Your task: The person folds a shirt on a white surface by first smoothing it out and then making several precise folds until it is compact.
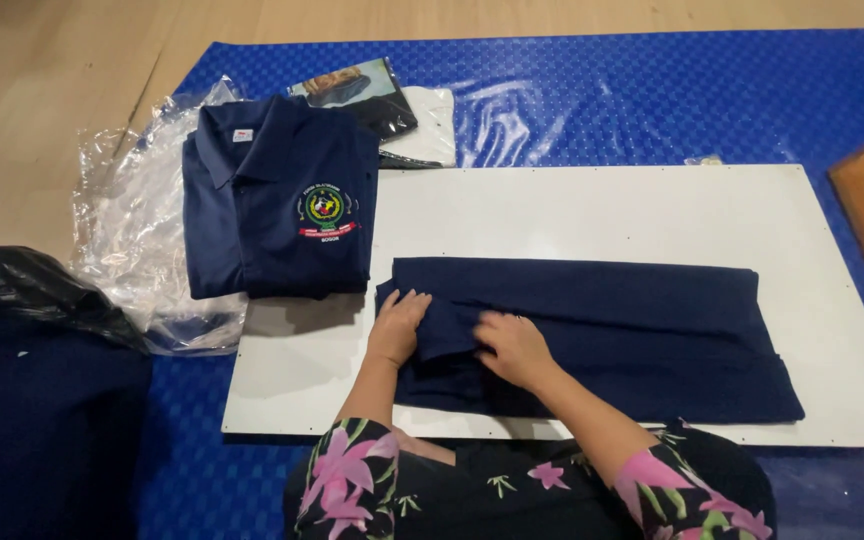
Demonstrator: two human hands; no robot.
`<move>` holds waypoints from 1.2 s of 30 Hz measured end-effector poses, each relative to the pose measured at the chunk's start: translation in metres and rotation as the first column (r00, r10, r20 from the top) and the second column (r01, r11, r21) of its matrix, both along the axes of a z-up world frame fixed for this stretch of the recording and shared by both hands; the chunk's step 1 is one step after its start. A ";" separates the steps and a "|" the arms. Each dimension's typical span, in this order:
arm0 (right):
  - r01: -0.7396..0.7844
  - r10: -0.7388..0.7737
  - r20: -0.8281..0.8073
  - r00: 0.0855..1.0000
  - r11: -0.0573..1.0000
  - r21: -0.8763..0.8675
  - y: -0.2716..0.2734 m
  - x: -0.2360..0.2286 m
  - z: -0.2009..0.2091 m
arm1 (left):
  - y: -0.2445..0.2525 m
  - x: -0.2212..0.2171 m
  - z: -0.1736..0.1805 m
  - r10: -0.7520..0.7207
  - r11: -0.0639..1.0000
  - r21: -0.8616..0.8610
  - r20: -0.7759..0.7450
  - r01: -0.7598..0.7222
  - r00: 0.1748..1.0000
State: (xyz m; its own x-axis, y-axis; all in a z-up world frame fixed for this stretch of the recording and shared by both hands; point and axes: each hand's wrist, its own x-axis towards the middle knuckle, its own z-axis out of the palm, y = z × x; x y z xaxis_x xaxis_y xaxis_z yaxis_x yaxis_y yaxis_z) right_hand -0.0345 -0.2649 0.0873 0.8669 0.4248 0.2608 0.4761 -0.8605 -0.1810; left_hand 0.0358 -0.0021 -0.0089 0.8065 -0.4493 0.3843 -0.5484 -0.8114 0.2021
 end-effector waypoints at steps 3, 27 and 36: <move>-0.121 0.114 0.187 0.976 0.992 0.022 -0.006 0.001 -0.014 | -0.001 -0.010 0.012 0.031 0.999 0.004 0.091 -0.031 0.995; -0.343 0.201 -0.480 0.854 0.912 -0.227 -0.011 -0.002 0.009 | 0.010 -0.032 0.011 0.075 0.938 0.346 -0.144 -0.020 0.987; -0.146 0.152 -0.216 0.964 0.988 0.041 -0.005 0.009 -0.047 | -0.012 -0.038 0.042 0.201 0.958 0.254 -0.252 -0.136 0.947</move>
State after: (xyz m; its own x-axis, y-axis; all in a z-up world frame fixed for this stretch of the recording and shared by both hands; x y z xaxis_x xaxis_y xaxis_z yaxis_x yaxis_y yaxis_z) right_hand -0.0252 -0.2699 0.0407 0.8313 0.5494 0.0841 0.5452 -0.7769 -0.3149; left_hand -0.0022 -0.0141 0.0331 0.9368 -0.3473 0.0415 -0.3498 -0.9290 0.1210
